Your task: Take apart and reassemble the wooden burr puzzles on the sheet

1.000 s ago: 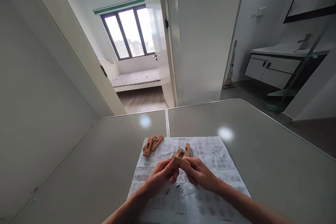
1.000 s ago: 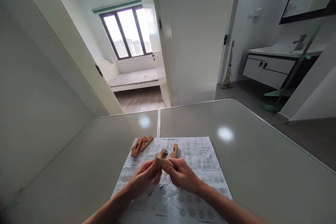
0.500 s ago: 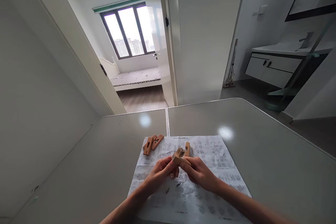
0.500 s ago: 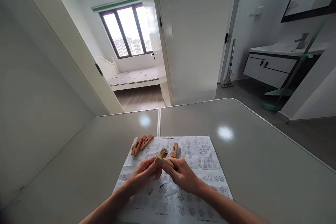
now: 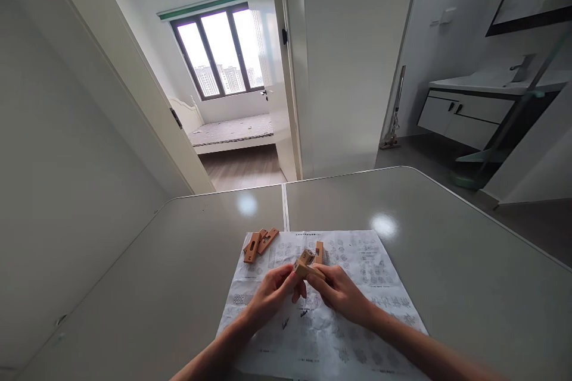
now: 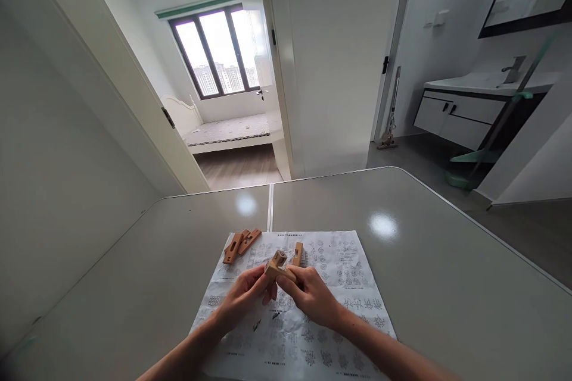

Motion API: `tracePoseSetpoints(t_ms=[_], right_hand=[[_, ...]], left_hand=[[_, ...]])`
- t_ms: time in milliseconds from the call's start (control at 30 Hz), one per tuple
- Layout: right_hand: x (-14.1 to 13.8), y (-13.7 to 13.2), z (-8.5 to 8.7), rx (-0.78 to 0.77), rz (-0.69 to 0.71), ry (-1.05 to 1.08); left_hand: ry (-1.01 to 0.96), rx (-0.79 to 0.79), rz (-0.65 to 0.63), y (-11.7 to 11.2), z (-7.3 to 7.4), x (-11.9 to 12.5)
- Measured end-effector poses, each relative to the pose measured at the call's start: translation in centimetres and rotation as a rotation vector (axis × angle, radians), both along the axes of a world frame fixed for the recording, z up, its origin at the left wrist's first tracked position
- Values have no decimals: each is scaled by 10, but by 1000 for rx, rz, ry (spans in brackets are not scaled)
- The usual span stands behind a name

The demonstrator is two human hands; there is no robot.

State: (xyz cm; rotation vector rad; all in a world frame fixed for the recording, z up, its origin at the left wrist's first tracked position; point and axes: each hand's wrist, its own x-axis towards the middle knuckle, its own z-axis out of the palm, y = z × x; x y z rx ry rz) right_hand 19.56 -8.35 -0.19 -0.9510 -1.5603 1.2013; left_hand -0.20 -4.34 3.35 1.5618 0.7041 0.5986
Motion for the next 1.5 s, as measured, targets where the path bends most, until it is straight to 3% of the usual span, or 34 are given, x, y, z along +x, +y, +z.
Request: tracePoseSetpoints(t_ms=[500,800,1000,1167,1333,1500], right_hand=[[1,1,-3,19,-31,-49],[1,0,-2,26,-54,-61],[-8,-6,0,39,-73,-75],[-12,-6,-3,50,-101,-113],[1,3,-2,37,-252,-163],[22,16,3,82,-407,-360]], left_hand=[[-2,63,33,-2,1,1],[42,170,87,2,-14,0],[-32,163,274,11,-21,-3],[184,413,283,11,-22,-4],[423,736,409,6,-27,0],[530,950,416,8,-26,-1]])
